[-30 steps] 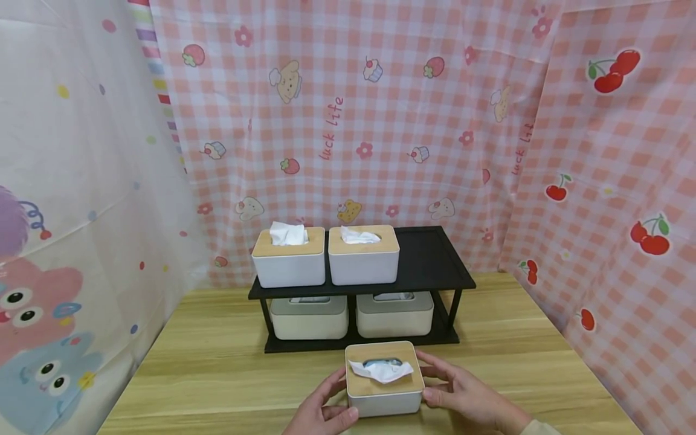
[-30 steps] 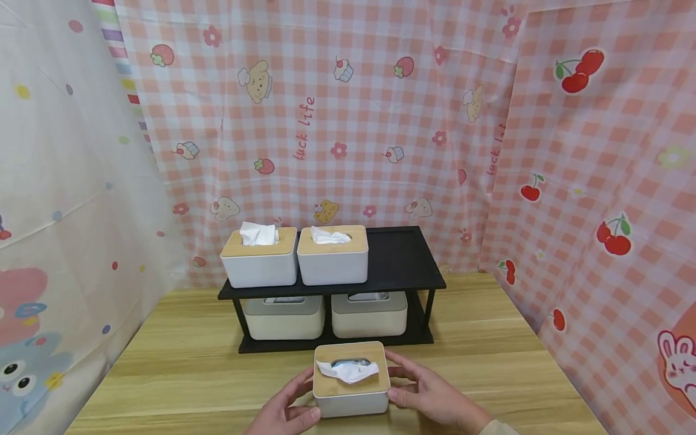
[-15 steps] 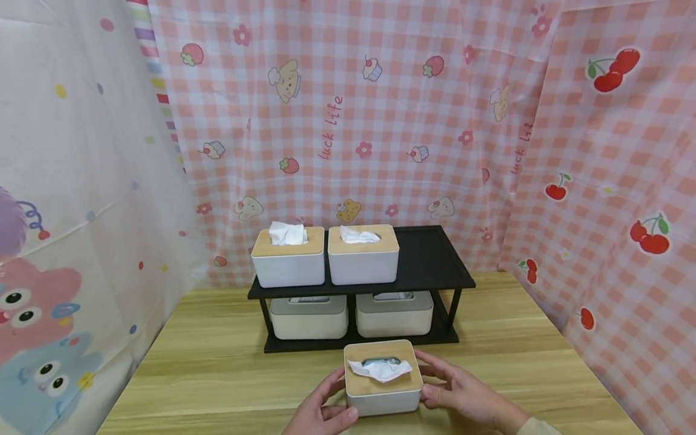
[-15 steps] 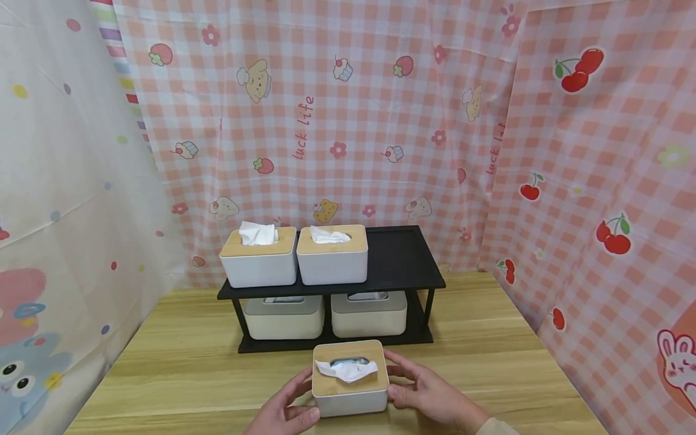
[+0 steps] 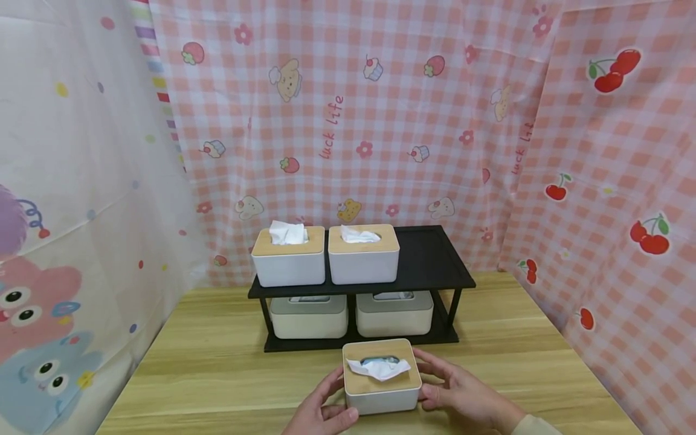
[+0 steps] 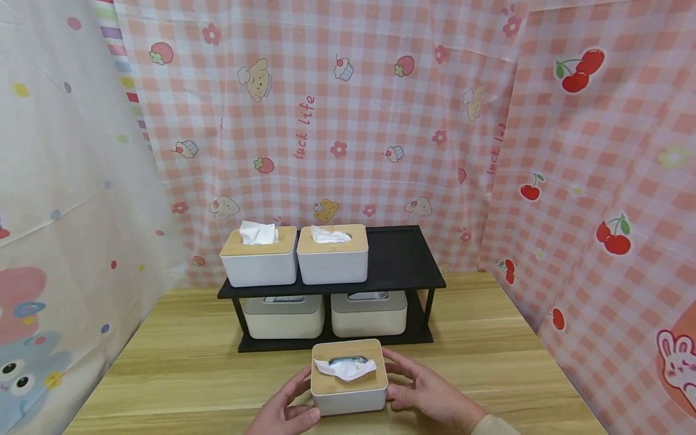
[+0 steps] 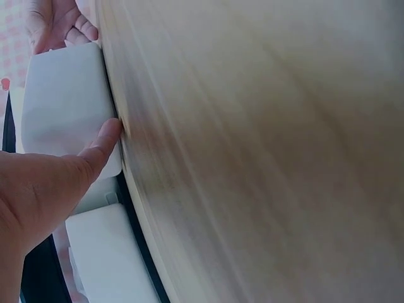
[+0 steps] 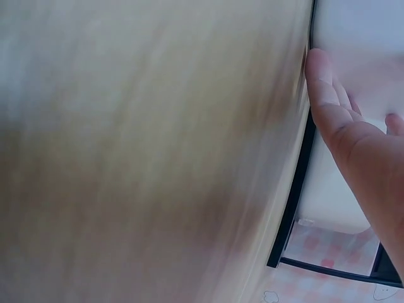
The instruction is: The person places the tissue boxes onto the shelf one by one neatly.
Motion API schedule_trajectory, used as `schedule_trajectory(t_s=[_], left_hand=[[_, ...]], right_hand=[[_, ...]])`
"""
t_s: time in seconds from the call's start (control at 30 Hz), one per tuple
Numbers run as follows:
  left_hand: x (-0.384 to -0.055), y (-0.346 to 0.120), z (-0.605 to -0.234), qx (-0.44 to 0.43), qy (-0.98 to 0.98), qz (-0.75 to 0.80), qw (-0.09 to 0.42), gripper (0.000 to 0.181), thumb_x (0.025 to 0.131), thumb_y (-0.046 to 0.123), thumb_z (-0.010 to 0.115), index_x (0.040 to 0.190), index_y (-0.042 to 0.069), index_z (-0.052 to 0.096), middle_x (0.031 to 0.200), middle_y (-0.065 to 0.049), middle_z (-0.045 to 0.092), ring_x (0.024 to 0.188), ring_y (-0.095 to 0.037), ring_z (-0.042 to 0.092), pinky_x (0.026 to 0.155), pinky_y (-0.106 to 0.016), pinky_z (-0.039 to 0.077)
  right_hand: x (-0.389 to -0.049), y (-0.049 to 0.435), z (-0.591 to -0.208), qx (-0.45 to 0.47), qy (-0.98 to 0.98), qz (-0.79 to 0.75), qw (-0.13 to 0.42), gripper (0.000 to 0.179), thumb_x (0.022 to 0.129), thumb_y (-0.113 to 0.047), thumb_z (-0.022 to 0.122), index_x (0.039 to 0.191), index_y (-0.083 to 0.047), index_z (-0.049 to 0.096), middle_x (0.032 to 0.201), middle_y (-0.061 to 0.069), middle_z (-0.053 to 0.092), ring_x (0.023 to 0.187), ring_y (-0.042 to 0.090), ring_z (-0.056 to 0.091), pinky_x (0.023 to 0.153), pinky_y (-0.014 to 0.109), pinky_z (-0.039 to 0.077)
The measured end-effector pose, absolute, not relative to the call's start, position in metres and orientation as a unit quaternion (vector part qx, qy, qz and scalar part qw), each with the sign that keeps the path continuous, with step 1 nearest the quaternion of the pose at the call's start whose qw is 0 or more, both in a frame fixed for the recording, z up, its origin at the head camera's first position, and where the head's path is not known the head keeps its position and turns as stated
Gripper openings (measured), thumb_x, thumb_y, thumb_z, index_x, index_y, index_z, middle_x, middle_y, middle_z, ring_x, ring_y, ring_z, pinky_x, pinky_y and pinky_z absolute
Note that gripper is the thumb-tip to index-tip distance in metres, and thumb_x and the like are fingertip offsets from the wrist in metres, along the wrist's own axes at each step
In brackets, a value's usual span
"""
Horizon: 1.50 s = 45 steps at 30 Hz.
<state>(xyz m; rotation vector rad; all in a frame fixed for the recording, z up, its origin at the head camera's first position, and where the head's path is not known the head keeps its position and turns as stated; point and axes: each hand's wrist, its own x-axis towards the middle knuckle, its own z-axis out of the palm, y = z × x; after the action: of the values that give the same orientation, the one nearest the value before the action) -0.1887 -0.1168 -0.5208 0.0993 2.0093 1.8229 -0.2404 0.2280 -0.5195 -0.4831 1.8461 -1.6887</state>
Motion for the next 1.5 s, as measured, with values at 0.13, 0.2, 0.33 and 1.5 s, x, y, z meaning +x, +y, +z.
schedule_trajectory(t_s=[0.13,0.2,0.33,1.5], left_hand=[[-0.189,-0.117,-0.520,0.032,0.727,0.652,0.212,0.097,0.096,0.042,0.081,0.170,0.009,0.027,0.166,-0.038,0.032,0.124,-0.033,0.069,0.103,-0.049,0.061],[-0.188,-0.117,-0.519,0.030,0.728,0.651,0.211,0.097,0.096,0.042,0.081,0.170,0.008,0.027,0.166,-0.038,0.033,0.123,-0.032,0.070,0.103,-0.049,0.061],[-0.187,-0.117,-0.517,0.027,0.730,0.649,0.211,0.097,0.097,0.041,0.080,0.170,0.007,0.026,0.164,-0.038,0.035,0.121,-0.030,0.070,0.100,-0.047,0.062],[-0.182,-0.118,-0.511,0.019,0.731,0.650,0.208,0.101,0.098,0.045,0.078,0.171,0.007,0.020,0.161,-0.040,0.036,0.116,-0.028,0.069,0.096,-0.044,0.062]], right_hand=[[-0.240,0.226,-0.520,-0.185,0.691,-0.636,0.290,0.080,0.111,-0.024,0.061,0.173,-0.012,0.013,0.168,0.042,0.020,0.122,0.031,0.070,0.101,0.045,0.062],[-0.240,0.225,-0.520,-0.183,0.689,-0.638,0.290,0.080,0.111,-0.025,0.061,0.173,-0.013,0.013,0.168,0.042,0.021,0.121,0.031,0.070,0.100,0.045,0.062],[-0.239,0.223,-0.520,-0.176,0.686,-0.643,0.292,0.079,0.111,-0.026,0.061,0.173,-0.013,0.013,0.168,0.041,0.021,0.120,0.031,0.071,0.099,0.045,0.063],[-0.235,0.215,-0.521,-0.157,0.659,-0.671,0.302,0.077,0.113,-0.033,0.053,0.173,-0.016,0.008,0.169,0.041,0.015,0.117,0.032,0.071,0.095,0.049,0.063]])
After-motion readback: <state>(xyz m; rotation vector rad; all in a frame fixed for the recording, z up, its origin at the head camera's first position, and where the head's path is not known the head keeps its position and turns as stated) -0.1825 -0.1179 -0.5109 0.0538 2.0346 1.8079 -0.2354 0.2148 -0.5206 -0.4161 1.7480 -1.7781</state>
